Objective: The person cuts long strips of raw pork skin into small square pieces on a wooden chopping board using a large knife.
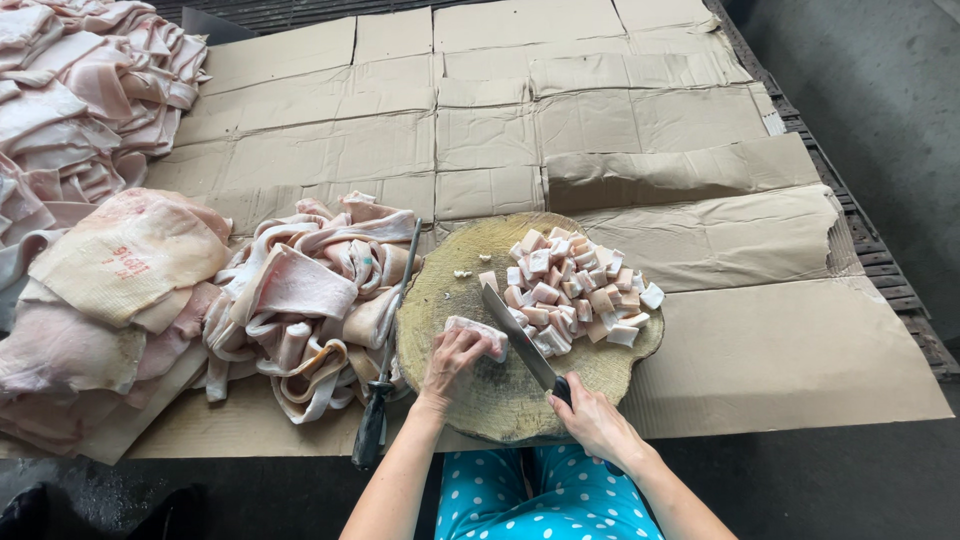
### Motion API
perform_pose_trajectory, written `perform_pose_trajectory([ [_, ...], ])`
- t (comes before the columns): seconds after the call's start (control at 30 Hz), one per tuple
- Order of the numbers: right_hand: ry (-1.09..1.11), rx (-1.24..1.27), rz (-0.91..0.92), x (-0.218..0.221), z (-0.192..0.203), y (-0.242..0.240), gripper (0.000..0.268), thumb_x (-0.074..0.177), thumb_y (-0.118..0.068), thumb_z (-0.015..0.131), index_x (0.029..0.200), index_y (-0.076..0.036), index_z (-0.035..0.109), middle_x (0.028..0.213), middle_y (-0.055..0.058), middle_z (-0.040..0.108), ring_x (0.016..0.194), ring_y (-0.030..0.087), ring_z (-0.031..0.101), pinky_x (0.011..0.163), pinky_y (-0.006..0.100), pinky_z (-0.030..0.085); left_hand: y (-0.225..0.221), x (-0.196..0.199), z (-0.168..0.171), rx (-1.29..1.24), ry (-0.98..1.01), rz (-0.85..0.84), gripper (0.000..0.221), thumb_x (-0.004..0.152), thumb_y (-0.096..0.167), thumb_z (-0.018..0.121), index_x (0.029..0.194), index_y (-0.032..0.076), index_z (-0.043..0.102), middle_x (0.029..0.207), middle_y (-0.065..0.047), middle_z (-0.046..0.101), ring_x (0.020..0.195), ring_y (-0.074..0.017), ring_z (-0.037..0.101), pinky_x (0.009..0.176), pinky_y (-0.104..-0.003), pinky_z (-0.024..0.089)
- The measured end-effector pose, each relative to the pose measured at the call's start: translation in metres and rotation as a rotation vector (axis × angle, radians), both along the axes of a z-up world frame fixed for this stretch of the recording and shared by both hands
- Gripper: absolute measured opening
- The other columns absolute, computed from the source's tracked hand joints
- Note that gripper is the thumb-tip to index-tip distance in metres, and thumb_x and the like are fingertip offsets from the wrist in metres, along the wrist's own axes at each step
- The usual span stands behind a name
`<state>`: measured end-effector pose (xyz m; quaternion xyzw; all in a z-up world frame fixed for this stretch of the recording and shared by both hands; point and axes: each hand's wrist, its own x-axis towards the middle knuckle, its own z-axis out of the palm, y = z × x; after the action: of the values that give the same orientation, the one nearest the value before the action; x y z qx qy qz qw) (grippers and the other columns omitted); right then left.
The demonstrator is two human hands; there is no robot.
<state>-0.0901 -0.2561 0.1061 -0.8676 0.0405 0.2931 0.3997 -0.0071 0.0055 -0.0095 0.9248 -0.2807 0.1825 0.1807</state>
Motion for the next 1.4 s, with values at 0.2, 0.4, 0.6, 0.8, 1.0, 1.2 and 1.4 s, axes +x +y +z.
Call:
perform_pose_trajectory([
  [0.2,0.010,-0.006,0.005,0.001,0.000,0.000,0.037,0.103,-0.040,0.048,0.126,-0.012,0.042,0.056,0.010,0.062,0.035,0.023,0.058,0.033,0.037,0.050,0.005,-0.004,-0.010,-0.274,0.216,0.058,0.024,0.096,-0.003,0.059,0.106,0.016,0.068,0.135,-0.007,0.066,0.133,-0.0257,0.058,0.116,-0.039,0.043],
  [0.4,0.002,0.013,-0.001,0.000,0.000,-0.001,0.039,0.104,-0.041,0.049,0.126,-0.009,0.044,0.056,0.011,0.061,0.035,0.024,0.058,0.033,0.037,0.049,0.003,0.011,0.035,-0.013,0.194,0.078,0.045,0.079,0.009,0.073,0.123,0.007,0.064,0.131,-0.012,0.064,0.131,-0.0306,0.053,0.111,-0.048,0.041],
  [0.6,-0.001,-0.017,-0.042,-0.004,-0.007,-0.002,0.043,0.102,-0.045,0.046,0.130,-0.012,0.042,0.062,0.018,0.067,0.044,0.034,0.065,0.044,0.046,0.056,-0.018,0.009,0.040,0.112,0.334,0.328,0.024,0.089,0.025,0.074,0.108,0.010,0.070,0.113,-0.008,0.066,0.111,-0.0284,0.060,0.099,-0.043,0.050],
  [0.8,-0.296,-0.027,-0.056,-0.010,-0.033,-0.004,0.041,0.102,-0.044,0.050,0.126,-0.011,0.048,0.073,0.025,0.072,0.074,0.046,0.072,0.069,0.057,0.055,-0.027,0.005,0.046,0.171,0.421,0.442,0.021,0.097,0.028,0.071,0.110,0.011,0.071,0.108,-0.009,0.070,0.108,-0.0270,0.062,0.098,-0.046,0.048],
  [1.0,-0.339,-0.138,-0.018,-0.021,-0.031,0.002,0.038,0.101,-0.038,0.052,0.125,-0.010,0.046,0.071,0.026,0.072,0.075,0.048,0.072,0.067,0.056,0.058,-0.024,0.020,0.042,0.043,0.378,0.295,0.041,0.083,0.024,0.079,0.116,0.004,0.063,0.118,-0.014,0.065,0.113,-0.0300,0.060,0.100,-0.046,0.046],
  [1.2,-0.446,-0.313,0.130,-0.044,-0.042,0.012,0.044,0.099,-0.034,0.055,0.130,-0.004,0.044,0.069,0.023,0.070,0.068,0.045,0.072,0.062,0.055,0.060,-0.027,0.010,0.028,0.091,0.446,0.363,0.035,0.090,0.021,0.070,0.120,0.005,0.064,0.120,-0.012,0.066,0.112,-0.0298,0.061,0.097,-0.046,0.048],
  [1.4,-0.429,-0.353,0.154,-0.048,-0.046,0.012,0.049,0.100,-0.034,0.054,0.134,0.000,0.043,0.066,0.021,0.070,0.066,0.043,0.073,0.056,0.052,0.061,-0.032,0.009,0.009,0.051,0.178,0.334,0.028,0.084,0.005,0.058,0.110,0.002,0.070,0.118,-0.012,0.068,0.108,-0.0306,0.063,0.093,-0.046,0.049],
])
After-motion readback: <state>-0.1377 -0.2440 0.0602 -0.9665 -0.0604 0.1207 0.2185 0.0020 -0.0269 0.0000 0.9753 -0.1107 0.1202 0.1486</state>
